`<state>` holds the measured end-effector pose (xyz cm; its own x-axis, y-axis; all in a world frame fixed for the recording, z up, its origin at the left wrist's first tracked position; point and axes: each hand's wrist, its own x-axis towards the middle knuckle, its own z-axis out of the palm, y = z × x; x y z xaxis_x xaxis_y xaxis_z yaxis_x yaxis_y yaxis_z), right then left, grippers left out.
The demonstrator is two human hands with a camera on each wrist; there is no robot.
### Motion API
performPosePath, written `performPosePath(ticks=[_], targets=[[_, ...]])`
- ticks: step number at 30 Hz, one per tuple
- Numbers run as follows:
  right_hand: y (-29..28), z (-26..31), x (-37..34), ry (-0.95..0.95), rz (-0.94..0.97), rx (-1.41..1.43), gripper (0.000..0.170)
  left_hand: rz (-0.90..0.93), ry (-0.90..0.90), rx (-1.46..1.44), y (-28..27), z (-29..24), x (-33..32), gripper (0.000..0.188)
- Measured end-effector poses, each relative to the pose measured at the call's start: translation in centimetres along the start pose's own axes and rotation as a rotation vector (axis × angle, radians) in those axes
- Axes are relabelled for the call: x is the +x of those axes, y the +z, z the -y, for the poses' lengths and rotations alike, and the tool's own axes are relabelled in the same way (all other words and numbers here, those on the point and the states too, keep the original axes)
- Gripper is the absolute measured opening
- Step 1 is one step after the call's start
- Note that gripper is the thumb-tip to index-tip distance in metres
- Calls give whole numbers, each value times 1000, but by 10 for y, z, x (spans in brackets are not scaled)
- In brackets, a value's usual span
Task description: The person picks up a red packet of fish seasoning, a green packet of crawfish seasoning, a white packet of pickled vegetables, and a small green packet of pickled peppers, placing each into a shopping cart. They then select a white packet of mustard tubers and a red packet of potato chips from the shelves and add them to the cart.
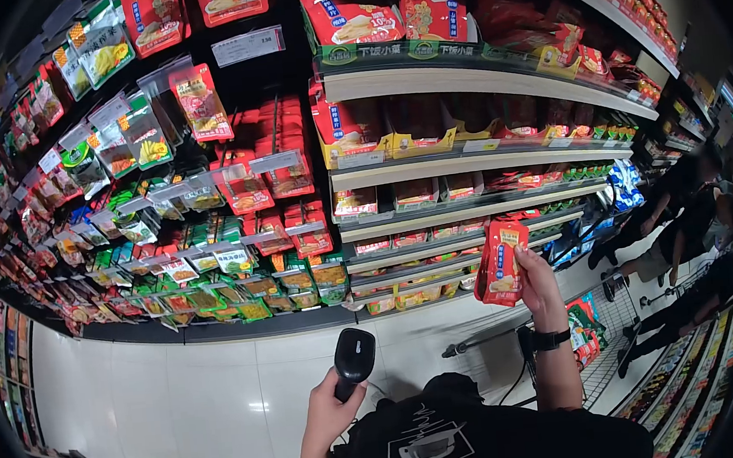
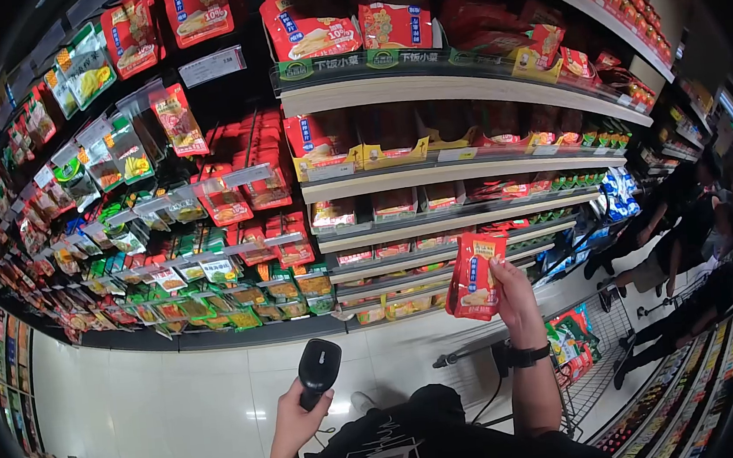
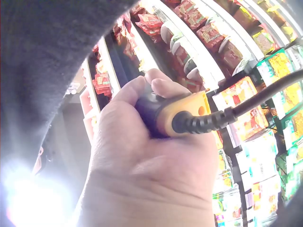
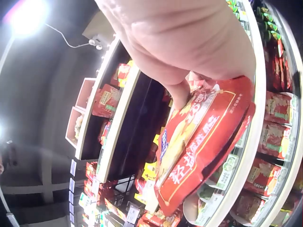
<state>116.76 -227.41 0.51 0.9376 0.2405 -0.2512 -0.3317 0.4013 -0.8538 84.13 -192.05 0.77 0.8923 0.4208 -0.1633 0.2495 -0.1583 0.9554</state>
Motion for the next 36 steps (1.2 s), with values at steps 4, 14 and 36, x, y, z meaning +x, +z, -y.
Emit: performPosePath(ticks=[4,14,36], targets=[[-11,-7,-10,7,-30,-27,22,10,40,17,-10,-2,6,25],[7,-8,-22,-74,-26,-17,24,64,106,63,-26,7,21,26],[28,7,24,-63,95,-62,25,-72,48,32,0,-11,28,26]])
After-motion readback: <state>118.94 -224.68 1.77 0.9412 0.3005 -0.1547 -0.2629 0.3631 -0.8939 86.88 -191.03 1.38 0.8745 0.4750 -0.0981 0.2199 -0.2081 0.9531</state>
